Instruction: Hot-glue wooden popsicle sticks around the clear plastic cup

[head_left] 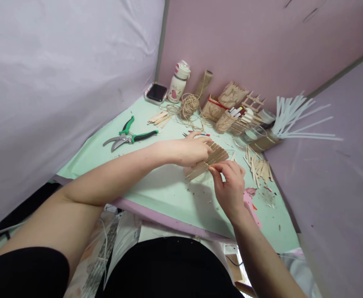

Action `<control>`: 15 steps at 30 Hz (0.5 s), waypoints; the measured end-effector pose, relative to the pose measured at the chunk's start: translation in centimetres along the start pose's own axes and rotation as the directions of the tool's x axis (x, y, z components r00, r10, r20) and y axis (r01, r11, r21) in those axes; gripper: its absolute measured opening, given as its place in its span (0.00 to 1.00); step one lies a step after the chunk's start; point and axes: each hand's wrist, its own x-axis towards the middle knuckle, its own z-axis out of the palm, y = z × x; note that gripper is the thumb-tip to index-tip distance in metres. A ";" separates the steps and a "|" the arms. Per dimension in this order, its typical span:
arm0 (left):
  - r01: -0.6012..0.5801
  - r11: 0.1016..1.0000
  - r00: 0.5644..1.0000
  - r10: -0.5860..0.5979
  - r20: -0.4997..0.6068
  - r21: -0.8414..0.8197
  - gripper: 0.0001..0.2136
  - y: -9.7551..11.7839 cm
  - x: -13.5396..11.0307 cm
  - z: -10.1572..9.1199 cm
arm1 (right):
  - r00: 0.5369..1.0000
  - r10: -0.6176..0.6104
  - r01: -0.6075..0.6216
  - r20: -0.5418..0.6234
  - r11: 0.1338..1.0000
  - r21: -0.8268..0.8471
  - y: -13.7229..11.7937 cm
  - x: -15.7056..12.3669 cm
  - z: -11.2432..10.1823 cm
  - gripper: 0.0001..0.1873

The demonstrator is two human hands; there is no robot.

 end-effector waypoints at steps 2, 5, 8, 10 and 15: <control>-0.031 0.999 0.996 0.032 0.080 -0.014 0.09 0.0 0.0 -0.2 | 1.000 -0.008 0.008 -0.003 1.000 -0.015 0.2 -0.3 0.1 0.10; -0.048 0.999 0.986 0.050 0.159 -0.017 0.09 0.2 0.1 -0.6 | 1.000 -0.003 0.002 -0.008 0.999 -0.048 0.1 -0.7 -0.2 0.09; -0.051 0.999 0.983 0.048 0.176 0.015 0.09 0.5 0.1 -0.9 | 0.995 0.030 -0.038 -0.100 0.997 -0.073 -0.3 -1.4 -0.7 0.13; -0.054 0.998 0.978 0.045 0.205 0.040 0.10 0.6 0.2 -0.9 | 0.989 0.048 -0.058 -0.141 0.996 -0.065 -0.8 -2.2 -1.0 0.10; 0.000 1.000 0.977 0.000 0.213 -0.001 0.10 0.5 0.3 -0.5 | 0.983 0.131 -0.138 0.127 0.989 0.048 -1.9 -4.5 0.2 0.10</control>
